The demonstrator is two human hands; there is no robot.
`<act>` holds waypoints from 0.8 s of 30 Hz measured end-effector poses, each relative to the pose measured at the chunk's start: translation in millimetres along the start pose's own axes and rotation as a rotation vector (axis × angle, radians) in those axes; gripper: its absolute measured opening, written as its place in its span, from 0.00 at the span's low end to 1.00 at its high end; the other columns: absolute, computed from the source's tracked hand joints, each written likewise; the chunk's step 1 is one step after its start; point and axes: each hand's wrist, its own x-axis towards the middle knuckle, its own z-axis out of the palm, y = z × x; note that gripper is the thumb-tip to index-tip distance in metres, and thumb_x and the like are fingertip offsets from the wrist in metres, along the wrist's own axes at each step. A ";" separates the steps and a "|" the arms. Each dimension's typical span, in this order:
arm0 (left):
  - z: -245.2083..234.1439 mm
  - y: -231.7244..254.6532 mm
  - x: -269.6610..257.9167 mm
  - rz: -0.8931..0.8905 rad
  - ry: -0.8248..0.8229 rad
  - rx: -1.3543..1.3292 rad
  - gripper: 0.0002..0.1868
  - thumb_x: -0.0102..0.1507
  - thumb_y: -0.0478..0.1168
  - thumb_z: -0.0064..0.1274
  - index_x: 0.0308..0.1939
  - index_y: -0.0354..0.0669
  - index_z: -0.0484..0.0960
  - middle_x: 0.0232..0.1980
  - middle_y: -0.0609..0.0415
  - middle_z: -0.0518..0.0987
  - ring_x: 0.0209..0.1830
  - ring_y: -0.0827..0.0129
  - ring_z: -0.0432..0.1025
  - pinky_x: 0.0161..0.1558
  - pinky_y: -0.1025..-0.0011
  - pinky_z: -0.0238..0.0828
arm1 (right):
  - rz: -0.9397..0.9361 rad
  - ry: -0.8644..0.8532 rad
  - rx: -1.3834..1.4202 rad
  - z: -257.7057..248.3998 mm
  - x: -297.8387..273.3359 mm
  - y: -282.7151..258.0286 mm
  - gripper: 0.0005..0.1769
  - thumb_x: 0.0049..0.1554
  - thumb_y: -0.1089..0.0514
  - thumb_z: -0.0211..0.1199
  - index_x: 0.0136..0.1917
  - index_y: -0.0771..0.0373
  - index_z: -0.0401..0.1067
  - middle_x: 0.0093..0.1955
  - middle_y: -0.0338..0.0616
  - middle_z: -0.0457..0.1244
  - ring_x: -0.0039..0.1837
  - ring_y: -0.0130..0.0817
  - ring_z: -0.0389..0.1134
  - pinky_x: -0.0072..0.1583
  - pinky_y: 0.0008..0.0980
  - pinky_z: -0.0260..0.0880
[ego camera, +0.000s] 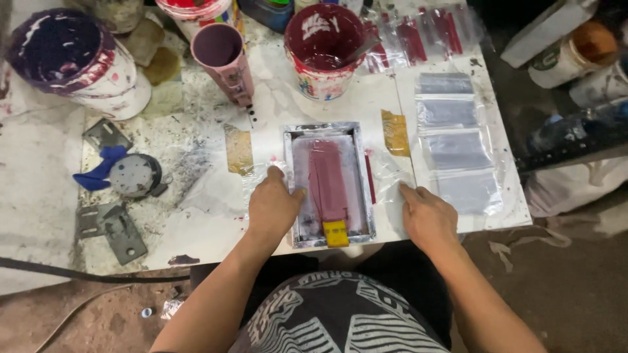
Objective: The person applies a red substance from a container onto a rectangular metal tray using a yellow sponge. They then use a plastic sheet to transfer the substance onto a white surface, repeating the process to create multiple strips. The person also uses a metal spatula to stir the substance in the container.
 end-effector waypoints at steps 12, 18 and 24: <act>15.5 -16.4 8.8 0.064 0.055 -0.016 0.14 0.61 0.43 0.52 0.36 0.33 0.81 0.32 0.40 0.81 0.39 0.42 0.80 0.40 0.54 0.80 | -0.067 0.004 -0.084 5.9 -3.0 6.5 0.19 0.63 0.54 0.54 0.64 0.41 0.77 0.49 0.46 0.73 0.46 0.38 0.76 0.47 0.31 0.76; 11.3 -17.7 9.0 0.083 0.027 -0.050 0.15 0.61 0.43 0.51 0.36 0.30 0.81 0.31 0.38 0.80 0.38 0.41 0.80 0.38 0.52 0.80 | -0.045 -0.023 -0.047 9.2 -2.5 7.8 0.20 0.63 0.53 0.53 0.65 0.42 0.76 0.50 0.47 0.72 0.46 0.41 0.76 0.47 0.36 0.77; 5.8 -16.5 8.3 0.062 -0.016 -0.116 0.15 0.62 0.41 0.51 0.36 0.28 0.81 0.31 0.37 0.80 0.40 0.40 0.80 0.40 0.53 0.80 | -0.038 -0.024 -0.033 6.5 -1.1 7.0 0.20 0.62 0.53 0.53 0.65 0.43 0.77 0.49 0.47 0.72 0.46 0.42 0.76 0.47 0.36 0.76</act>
